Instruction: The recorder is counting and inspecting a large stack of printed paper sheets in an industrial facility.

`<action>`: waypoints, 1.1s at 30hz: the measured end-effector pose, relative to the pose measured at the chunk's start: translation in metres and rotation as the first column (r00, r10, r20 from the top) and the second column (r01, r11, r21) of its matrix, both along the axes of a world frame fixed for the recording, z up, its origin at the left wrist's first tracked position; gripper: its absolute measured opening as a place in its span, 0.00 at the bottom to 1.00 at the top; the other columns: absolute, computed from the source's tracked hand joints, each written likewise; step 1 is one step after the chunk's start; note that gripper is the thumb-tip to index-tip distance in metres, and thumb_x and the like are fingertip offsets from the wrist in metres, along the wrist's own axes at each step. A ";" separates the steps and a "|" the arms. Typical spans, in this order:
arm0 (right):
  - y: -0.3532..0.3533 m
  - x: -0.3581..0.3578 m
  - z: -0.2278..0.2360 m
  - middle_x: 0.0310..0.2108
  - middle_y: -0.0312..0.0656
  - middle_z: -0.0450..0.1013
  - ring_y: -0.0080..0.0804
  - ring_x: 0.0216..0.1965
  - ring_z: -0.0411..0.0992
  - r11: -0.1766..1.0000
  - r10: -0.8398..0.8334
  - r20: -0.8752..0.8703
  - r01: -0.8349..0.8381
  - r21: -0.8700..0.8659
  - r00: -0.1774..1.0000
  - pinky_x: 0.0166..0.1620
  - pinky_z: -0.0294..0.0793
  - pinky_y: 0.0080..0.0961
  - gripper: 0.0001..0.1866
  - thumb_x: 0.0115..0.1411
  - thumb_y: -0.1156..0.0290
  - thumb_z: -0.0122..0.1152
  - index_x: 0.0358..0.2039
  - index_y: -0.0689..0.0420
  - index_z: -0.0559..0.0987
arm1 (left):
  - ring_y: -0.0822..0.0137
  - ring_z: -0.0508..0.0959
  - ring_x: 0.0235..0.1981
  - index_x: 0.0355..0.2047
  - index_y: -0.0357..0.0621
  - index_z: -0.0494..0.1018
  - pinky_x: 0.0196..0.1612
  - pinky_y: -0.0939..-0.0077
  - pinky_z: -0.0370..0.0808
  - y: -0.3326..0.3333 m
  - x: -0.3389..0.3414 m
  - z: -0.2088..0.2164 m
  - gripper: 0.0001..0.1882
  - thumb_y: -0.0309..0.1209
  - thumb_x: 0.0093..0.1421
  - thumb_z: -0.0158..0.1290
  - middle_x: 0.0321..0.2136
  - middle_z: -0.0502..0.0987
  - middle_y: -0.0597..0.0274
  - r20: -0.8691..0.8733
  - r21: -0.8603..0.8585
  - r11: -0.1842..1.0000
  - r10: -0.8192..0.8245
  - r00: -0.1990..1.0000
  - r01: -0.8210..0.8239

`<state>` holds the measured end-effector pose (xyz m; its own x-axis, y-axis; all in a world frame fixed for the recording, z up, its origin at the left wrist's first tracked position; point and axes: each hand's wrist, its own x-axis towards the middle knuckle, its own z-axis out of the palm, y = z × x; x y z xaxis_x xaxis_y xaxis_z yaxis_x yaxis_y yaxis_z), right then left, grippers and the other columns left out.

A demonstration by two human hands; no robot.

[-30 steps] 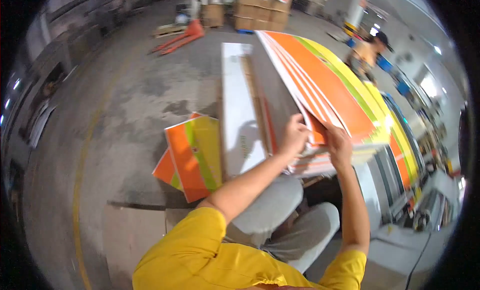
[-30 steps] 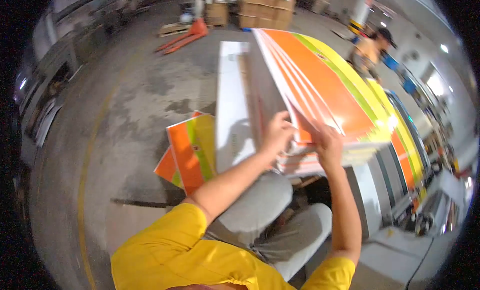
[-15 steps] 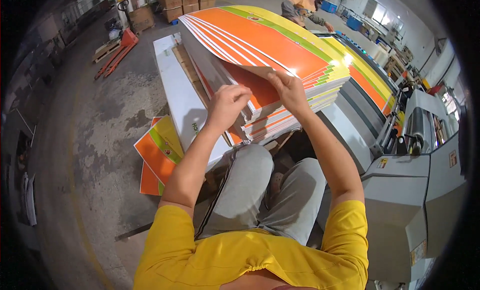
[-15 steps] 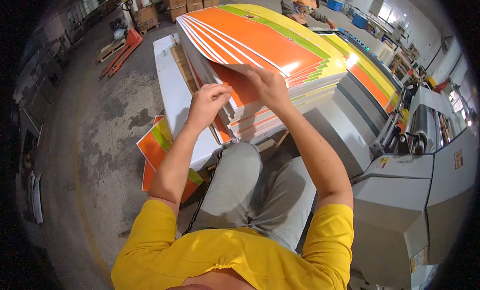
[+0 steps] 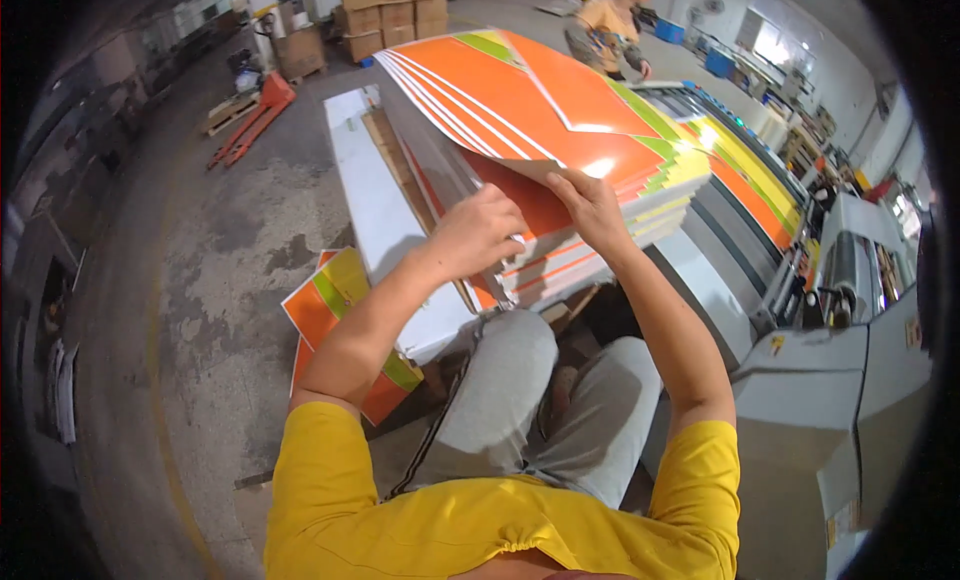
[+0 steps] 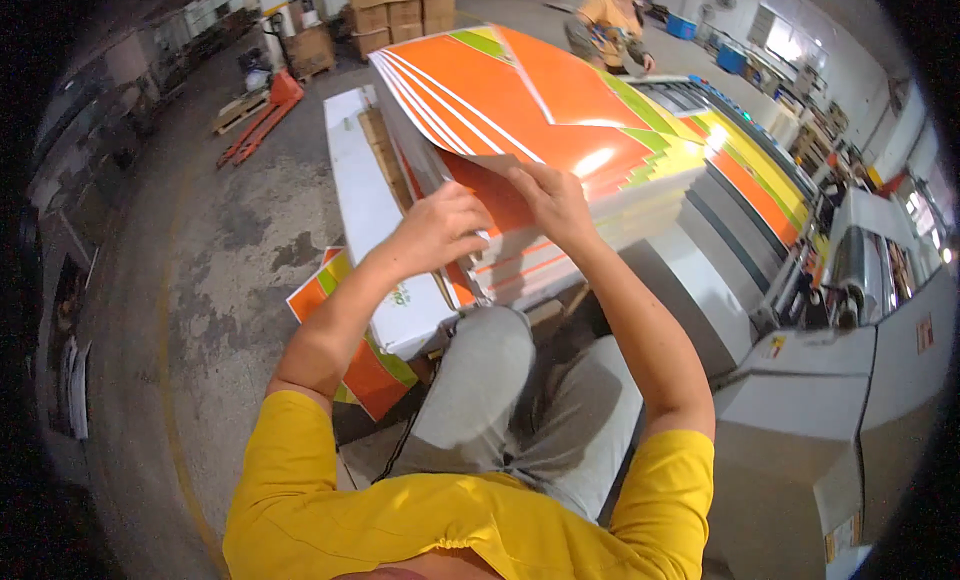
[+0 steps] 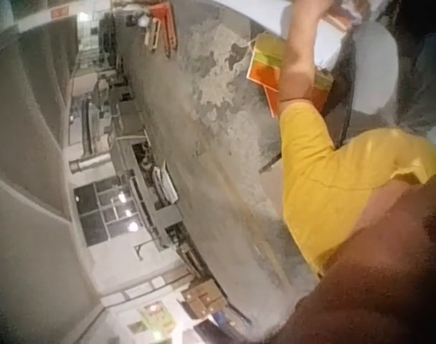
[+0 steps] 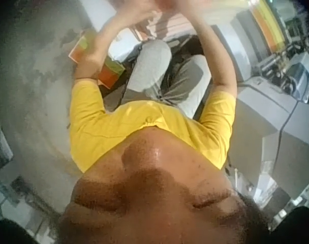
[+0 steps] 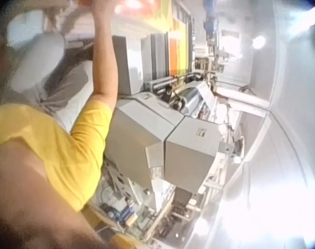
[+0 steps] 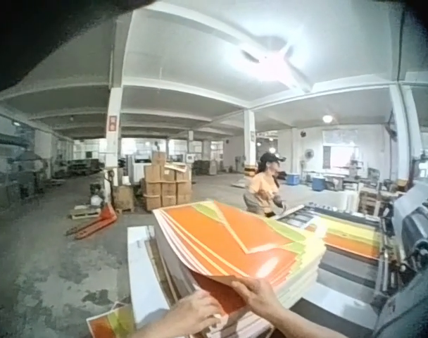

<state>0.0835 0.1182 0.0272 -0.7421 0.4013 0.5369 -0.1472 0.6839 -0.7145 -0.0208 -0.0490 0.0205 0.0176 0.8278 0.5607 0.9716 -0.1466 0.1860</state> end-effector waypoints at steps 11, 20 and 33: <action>-0.004 0.007 0.011 0.20 0.50 0.66 0.39 0.23 0.65 0.992 0.009 0.075 -0.018 0.121 0.997 0.29 0.63 0.29 0.14 0.57 0.64 0.50 0.31 0.64 0.73 | 0.66 0.67 0.27 0.12 0.44 0.66 0.29 0.75 0.69 0.002 -0.001 -0.006 0.06 0.30 0.42 0.49 0.19 0.66 0.64 -0.366 0.194 0.977 -0.012 0.931 0.089; 0.001 0.006 0.001 0.34 0.42 0.71 0.43 0.35 0.67 0.916 -0.006 -0.032 0.019 0.402 0.999 0.37 0.67 0.33 0.11 0.54 0.71 0.52 0.39 0.56 0.74 | 0.61 0.69 0.29 0.19 0.40 0.67 0.29 0.69 0.70 0.016 0.002 -0.003 0.04 0.27 0.46 0.48 0.22 0.67 0.59 -0.149 0.030 0.996 0.089 0.985 -0.085; 0.045 -0.016 0.021 0.27 0.53 0.72 0.35 0.30 0.71 0.989 -0.099 -0.138 0.082 -0.124 0.985 0.36 0.67 0.31 0.19 0.59 0.61 0.46 0.36 0.67 0.73 | 0.63 0.73 0.32 0.35 0.37 0.67 0.33 0.74 0.72 0.021 0.039 -0.020 0.08 0.27 0.56 0.47 0.33 0.68 0.57 0.452 0.363 0.873 0.141 0.881 -0.326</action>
<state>0.0675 0.1628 0.0485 -0.6186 0.5301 0.5799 -0.1950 0.6114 -0.7669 0.0184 -0.0278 0.0003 -0.4469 0.4630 0.7655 0.8397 -0.0781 0.5375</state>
